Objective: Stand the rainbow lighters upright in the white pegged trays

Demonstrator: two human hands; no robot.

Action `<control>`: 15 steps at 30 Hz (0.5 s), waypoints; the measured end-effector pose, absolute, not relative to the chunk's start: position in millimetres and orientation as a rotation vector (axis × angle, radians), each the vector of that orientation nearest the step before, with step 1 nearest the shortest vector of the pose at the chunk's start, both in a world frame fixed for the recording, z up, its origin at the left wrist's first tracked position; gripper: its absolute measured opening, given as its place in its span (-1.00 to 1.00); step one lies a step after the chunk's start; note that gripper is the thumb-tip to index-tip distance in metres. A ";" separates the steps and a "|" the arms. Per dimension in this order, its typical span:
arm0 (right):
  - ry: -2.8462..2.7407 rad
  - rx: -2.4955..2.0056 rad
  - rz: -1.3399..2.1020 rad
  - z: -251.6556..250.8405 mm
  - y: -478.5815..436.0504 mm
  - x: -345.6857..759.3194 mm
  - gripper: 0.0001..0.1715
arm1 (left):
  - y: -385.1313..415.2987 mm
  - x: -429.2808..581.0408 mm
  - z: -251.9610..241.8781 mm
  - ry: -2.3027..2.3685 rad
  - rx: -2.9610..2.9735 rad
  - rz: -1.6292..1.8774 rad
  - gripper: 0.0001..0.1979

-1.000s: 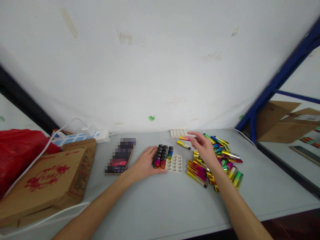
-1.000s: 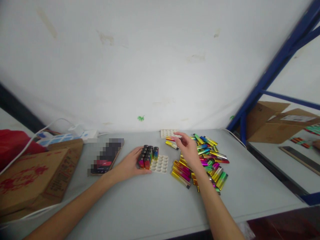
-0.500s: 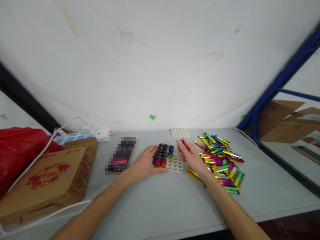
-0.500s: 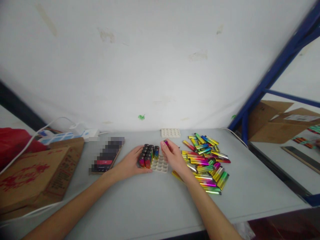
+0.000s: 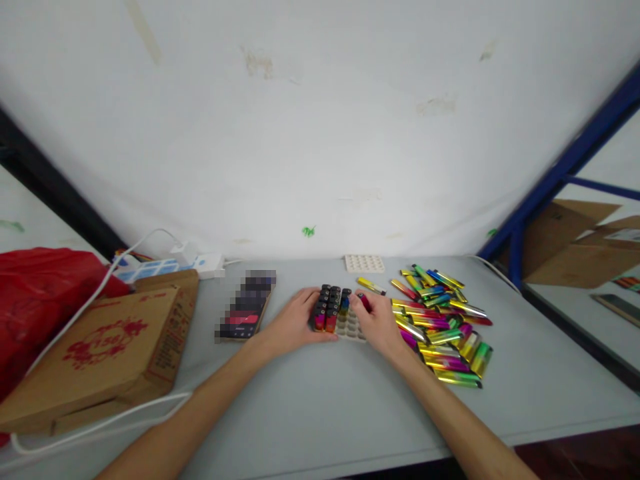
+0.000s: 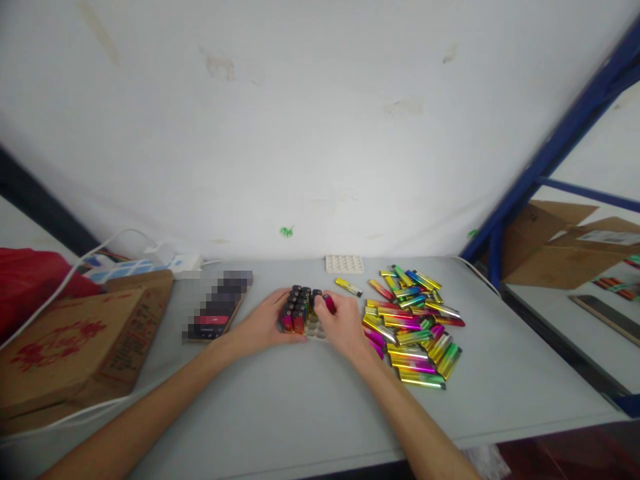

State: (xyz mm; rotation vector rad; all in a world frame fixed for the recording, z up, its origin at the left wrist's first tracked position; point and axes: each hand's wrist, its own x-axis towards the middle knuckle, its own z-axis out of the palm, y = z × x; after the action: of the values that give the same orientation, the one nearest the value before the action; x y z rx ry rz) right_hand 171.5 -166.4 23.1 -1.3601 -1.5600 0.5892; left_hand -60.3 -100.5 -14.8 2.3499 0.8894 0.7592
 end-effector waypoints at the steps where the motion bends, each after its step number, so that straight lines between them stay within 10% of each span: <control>1: -1.569 -1.362 0.590 23.7 -166.5 171.0 -0.46 | -100.4 -60.2 -14.8 0.886 2.352 0.759 -0.09; 15: -1.587 -1.369 0.603 25.4 -168.0 171.4 -0.51 | -100.6 -60.2 -14.5 0.890 2.338 0.764 -0.11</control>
State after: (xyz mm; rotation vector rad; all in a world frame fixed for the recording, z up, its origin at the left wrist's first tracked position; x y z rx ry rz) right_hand 171.4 -168.0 25.4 -1.3689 -1.5872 0.6033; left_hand -60.2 -100.6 -14.5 2.3379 0.8902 0.7644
